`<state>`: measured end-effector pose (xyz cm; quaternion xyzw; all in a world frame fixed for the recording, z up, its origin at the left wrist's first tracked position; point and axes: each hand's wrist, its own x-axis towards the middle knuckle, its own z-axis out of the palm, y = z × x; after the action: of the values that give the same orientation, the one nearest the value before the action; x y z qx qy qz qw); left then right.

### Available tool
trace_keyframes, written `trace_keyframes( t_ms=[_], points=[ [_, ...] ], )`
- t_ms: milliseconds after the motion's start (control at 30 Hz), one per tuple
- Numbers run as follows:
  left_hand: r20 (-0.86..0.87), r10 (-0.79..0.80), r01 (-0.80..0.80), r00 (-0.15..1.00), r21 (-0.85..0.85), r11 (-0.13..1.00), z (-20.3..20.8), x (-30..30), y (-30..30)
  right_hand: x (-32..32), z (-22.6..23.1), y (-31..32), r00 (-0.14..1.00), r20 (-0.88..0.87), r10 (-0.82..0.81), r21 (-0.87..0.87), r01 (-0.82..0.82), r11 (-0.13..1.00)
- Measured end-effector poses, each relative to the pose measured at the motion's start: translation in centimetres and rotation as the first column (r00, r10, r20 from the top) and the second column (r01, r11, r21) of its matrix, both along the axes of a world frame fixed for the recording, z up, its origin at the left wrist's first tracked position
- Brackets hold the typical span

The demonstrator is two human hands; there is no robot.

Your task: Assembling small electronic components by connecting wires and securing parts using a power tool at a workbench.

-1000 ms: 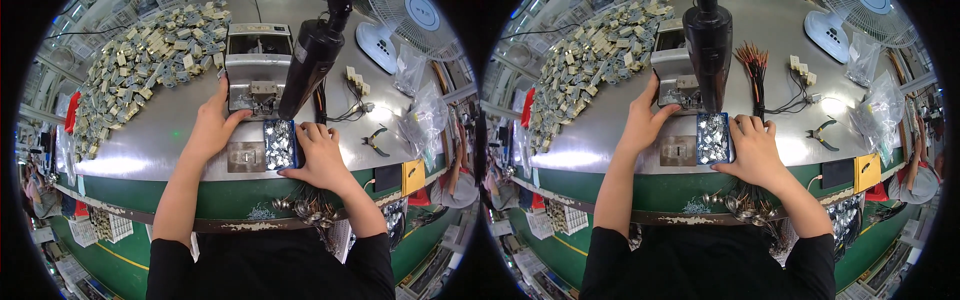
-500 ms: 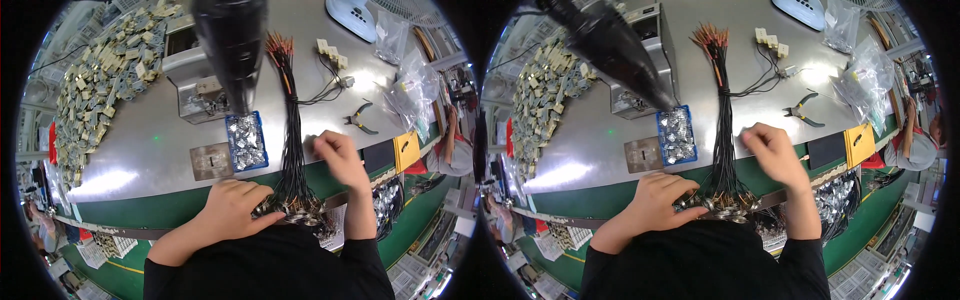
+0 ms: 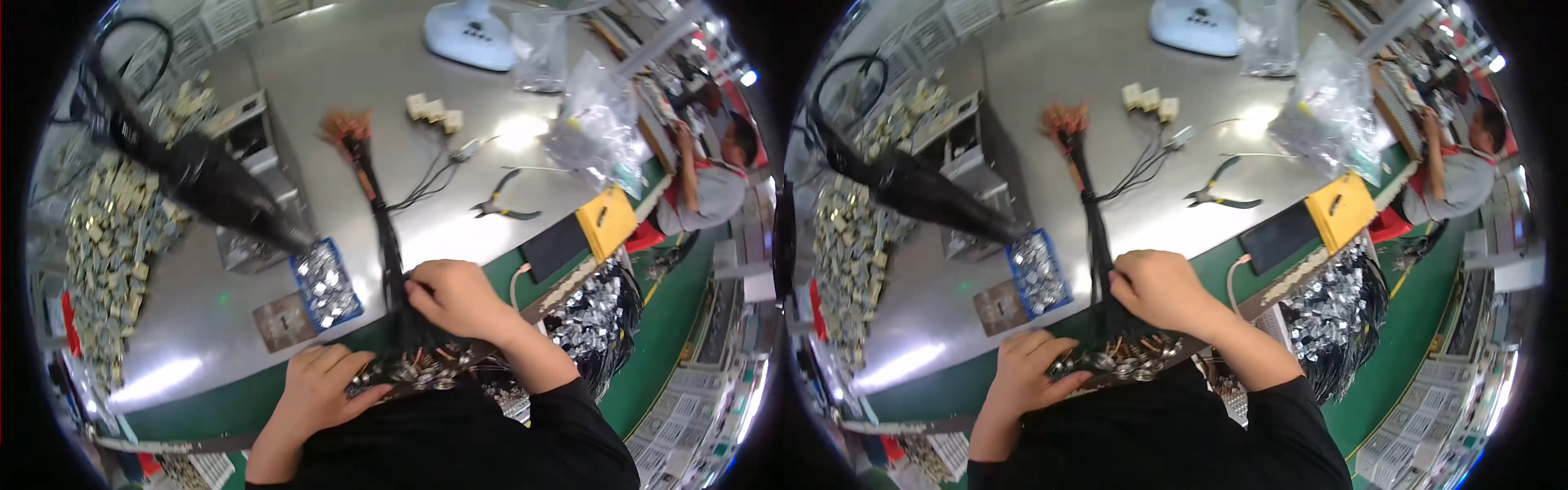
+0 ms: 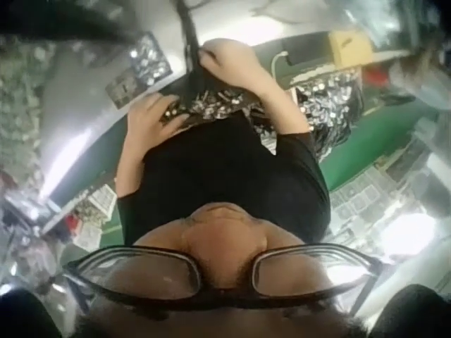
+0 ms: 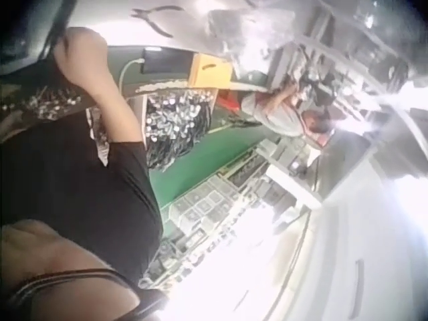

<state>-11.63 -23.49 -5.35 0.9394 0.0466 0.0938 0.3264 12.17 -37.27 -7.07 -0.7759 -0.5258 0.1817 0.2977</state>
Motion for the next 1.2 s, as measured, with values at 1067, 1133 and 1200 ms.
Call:
trace_keyframes(
  t_ms=[1067,1133,1200],
  points=[
    [0.242,0.12,0.246,0.963,-0.969,-0.02,2.1,-6.2,-7.6,1.5,22.9,-8.8,0.926,-0.302,0.225,0.741,0.079,0.667],
    [0.226,0.144,0.209,0.963,-0.97,0.125,-2.8,-6.1,-9.0,-4.7,20.0,-4.9,0.958,-0.237,0.16,0.71,0.059,0.702],
    [0.17,0.24,0.283,0.956,-0.32,-0.904,-14.4,-9.8,-11.9,-12.1,21.6,-1.0,0.923,-0.059,0.381,0.549,-0.289,0.784]
  ],
)
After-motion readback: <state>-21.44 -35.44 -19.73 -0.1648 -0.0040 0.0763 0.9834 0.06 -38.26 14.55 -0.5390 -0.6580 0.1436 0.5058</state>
